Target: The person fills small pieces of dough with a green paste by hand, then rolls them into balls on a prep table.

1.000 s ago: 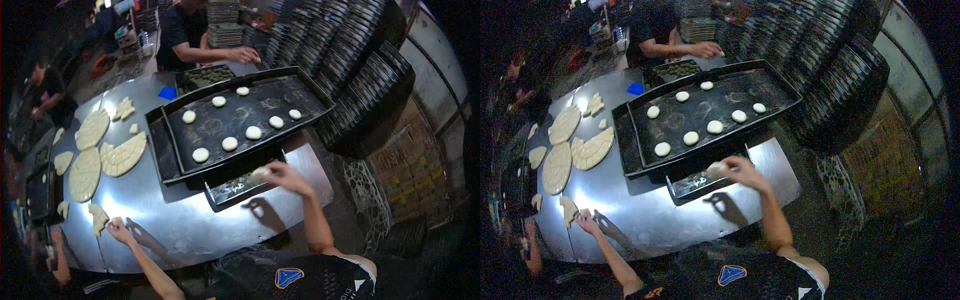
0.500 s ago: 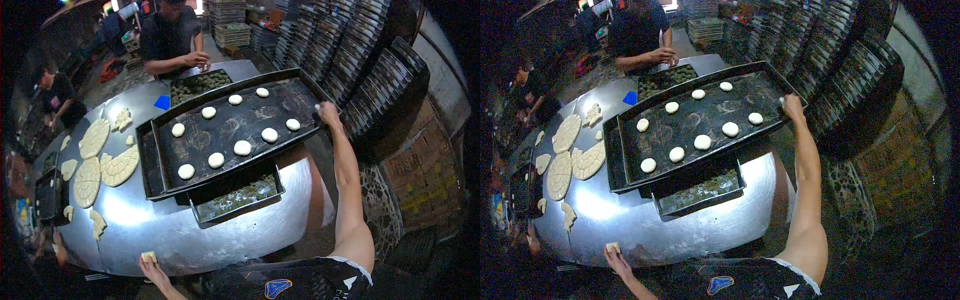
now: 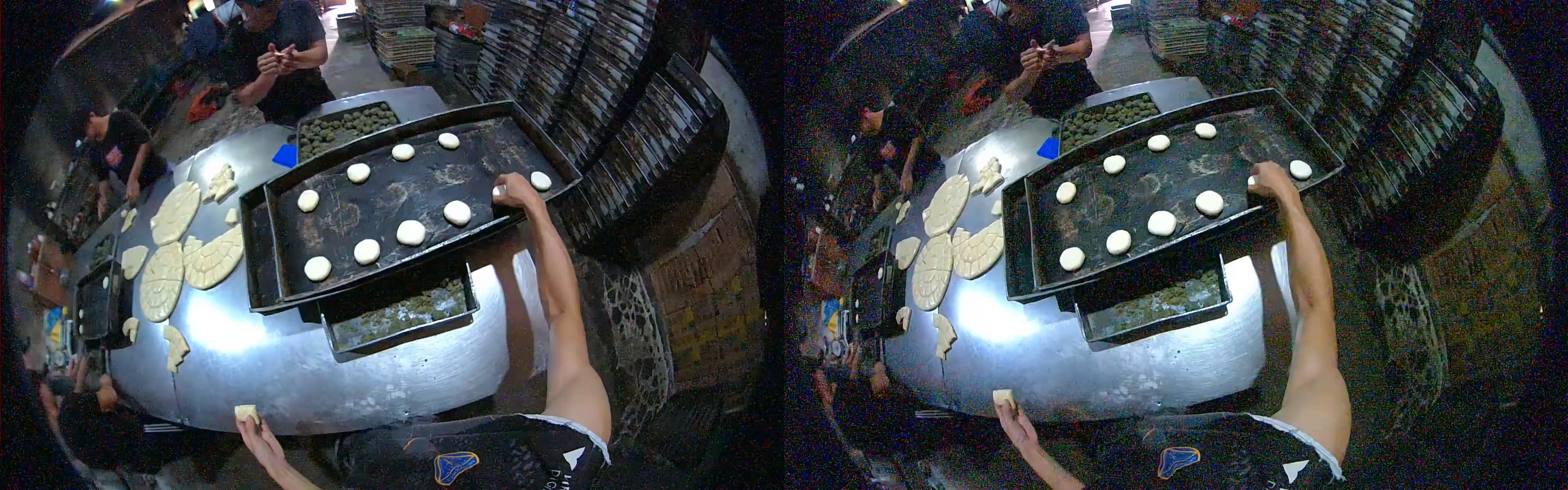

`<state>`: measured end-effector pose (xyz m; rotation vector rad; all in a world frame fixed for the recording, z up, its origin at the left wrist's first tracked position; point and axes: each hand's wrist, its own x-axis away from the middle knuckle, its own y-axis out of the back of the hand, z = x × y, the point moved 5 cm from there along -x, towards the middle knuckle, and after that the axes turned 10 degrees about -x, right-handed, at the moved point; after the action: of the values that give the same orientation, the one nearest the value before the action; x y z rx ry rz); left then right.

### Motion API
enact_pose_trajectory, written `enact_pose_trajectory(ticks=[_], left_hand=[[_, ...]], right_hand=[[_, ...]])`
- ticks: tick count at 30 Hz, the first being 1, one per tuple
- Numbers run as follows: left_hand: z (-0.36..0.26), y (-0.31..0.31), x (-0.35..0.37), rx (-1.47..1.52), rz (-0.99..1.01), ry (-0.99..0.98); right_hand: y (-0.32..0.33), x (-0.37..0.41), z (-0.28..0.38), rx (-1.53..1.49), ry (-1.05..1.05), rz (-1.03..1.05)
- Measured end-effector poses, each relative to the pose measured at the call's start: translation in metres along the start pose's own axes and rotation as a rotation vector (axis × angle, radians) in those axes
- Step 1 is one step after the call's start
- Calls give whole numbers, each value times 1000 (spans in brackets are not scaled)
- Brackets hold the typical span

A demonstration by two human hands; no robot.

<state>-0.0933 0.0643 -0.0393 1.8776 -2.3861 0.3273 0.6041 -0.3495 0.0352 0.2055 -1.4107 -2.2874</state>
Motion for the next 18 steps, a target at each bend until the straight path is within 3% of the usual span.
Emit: enact_pose_trajectory(ticks=[2, 4, 5, 6, 8, 11, 12, 13, 14, 15, 16, 17, 18], left_hand=[[27, 16, -15, -67, 24, -66], [28, 11, -15, -126, 38, -127], [14, -20, -8, -65, 84, -27], [6, -47, -4, -3, 128, 75], [2, -80, -2, 46, 245, 89], [-19, -113, 12, 17, 335, 81], [-23, -120, 12, 22, 313, 77], [-26, -125, 16, -3, 357, 55], [-28, -125, 21, -33, 383, 37], [-28, -129, 25, -3, 410, 60], [-27, -135, 26, 29, 437, 75], [-26, -141, 27, 28, 474, 84], [-21, -152, 29, 30, 530, 99]], right_hand=[[-1, 5, 6, -17, 1, 31], [9, 28, 49, 285, 7, -158], [2, 37, 71, 194, 86, -237], [-12, 37, 92, 170, 227, -155], [-47, 42, 119, -23, 456, -12], [-54, 25, 120, 185, 307, 3], [-47, 24, 117, 92, 250, -73], [-53, 14, 104, 98, 342, -85], [-52, 17, 104, 41, 271, 105], [-55, 18, 106, 138, 239, 116], [-56, 27, 117, 302, 260, 4], [-45, 64, 151, 237, 365, -315], [-42, 93, 181, 5, 432, -393]])
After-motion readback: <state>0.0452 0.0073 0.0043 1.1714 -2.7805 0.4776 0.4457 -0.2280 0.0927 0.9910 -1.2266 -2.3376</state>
